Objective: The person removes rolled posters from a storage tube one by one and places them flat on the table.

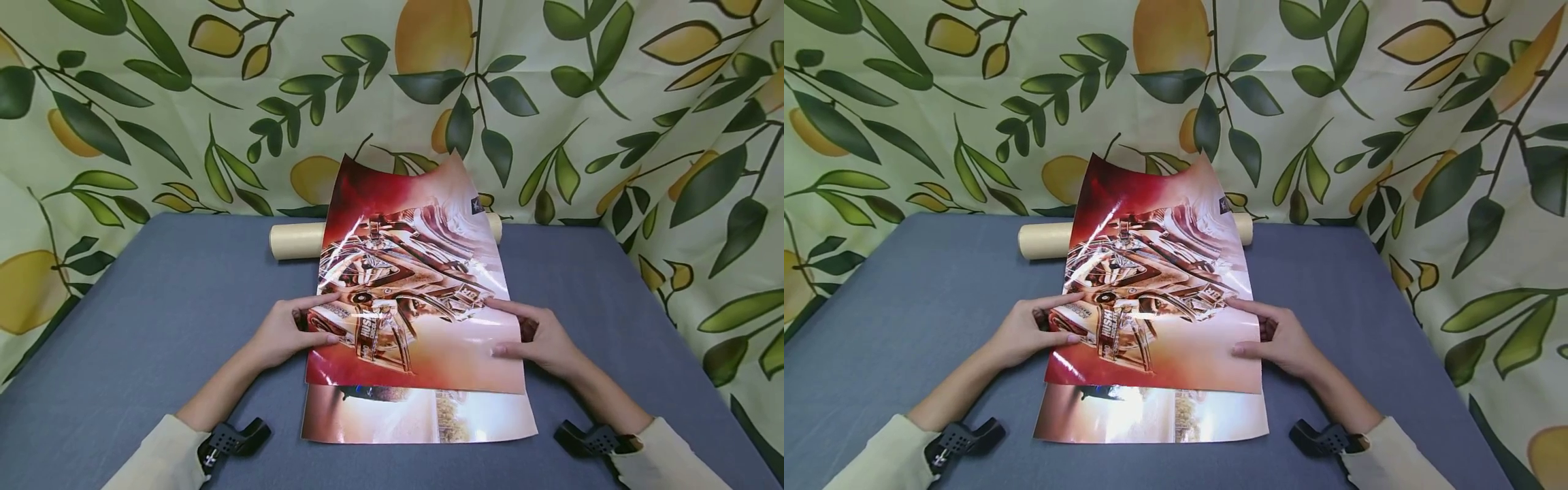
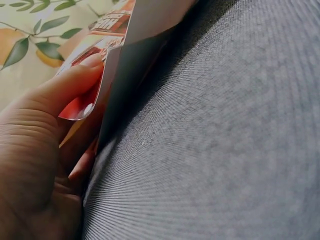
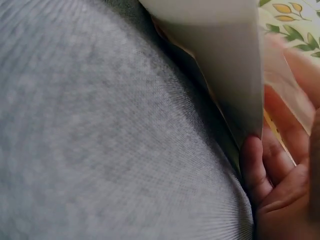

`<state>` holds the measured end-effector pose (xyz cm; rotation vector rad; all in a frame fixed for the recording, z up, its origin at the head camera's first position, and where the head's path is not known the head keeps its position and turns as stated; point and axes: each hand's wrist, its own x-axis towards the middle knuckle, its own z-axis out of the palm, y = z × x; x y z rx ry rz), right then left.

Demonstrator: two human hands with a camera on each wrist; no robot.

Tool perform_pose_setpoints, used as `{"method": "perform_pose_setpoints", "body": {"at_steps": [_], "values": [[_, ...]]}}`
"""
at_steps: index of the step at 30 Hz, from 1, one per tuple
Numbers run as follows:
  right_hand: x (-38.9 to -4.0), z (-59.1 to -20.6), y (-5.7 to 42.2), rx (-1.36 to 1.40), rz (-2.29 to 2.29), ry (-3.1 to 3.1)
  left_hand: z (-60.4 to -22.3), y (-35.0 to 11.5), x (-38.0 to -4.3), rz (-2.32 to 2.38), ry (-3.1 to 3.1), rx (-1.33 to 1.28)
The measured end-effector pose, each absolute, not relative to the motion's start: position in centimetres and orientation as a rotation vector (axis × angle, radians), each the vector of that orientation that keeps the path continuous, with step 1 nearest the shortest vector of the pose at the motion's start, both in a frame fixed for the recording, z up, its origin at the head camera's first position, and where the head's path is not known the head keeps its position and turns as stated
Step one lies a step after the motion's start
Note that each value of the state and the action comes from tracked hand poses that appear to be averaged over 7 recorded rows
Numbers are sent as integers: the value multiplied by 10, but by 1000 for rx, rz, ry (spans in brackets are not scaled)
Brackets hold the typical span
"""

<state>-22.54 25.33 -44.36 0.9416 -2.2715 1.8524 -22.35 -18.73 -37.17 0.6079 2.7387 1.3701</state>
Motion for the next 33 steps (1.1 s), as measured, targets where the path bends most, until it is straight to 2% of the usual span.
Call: {"method": "perform_pose_setpoints", "body": {"at_steps": [7, 15, 21, 33], "values": [[-235, -440, 256, 906, 1961, -2206, -368, -186, -224, 1283, 2687, 634], [-263, -431, 253, 603, 1561, -2360, -370, -187, -222, 1178, 2735, 751], [-285, -410, 249, 601, 1525, -2404, -362, -185, -224, 1138, 2776, 794], [-323, -366, 247, 690, 1267, -2632, -294, -169, -289, 848, 2810, 877]]}}
